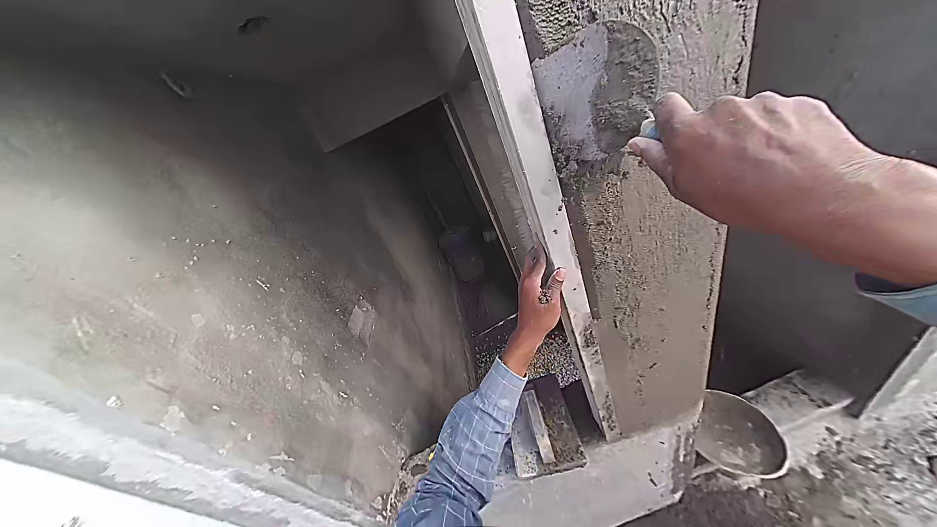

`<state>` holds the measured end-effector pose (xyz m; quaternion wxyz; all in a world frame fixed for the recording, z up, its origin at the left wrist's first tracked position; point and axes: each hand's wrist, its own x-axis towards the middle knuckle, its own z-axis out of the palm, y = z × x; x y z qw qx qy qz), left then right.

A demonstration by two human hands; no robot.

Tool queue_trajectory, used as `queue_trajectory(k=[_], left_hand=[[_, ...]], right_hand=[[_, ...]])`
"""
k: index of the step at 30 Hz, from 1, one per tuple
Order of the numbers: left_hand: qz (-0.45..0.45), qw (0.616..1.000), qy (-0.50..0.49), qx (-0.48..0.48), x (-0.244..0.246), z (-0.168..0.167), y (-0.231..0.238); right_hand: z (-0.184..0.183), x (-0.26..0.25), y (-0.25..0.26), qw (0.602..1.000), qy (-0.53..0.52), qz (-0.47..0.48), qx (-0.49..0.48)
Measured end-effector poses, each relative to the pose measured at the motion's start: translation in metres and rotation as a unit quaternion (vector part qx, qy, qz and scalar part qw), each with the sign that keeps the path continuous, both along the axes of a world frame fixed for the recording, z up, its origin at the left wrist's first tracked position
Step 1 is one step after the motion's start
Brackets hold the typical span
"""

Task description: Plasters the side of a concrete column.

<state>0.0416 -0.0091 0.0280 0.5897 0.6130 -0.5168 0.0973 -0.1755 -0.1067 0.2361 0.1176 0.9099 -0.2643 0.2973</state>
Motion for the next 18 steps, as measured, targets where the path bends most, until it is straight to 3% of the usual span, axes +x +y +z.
queue_trajectory(k=[18], left_hand=[[0.031, 0.999, -0.022, 0.032, -0.001, -0.004, 0.001]], right_hand=[[-0.168, 0.007, -0.002, 0.993, -0.038, 0.032, 0.105]])
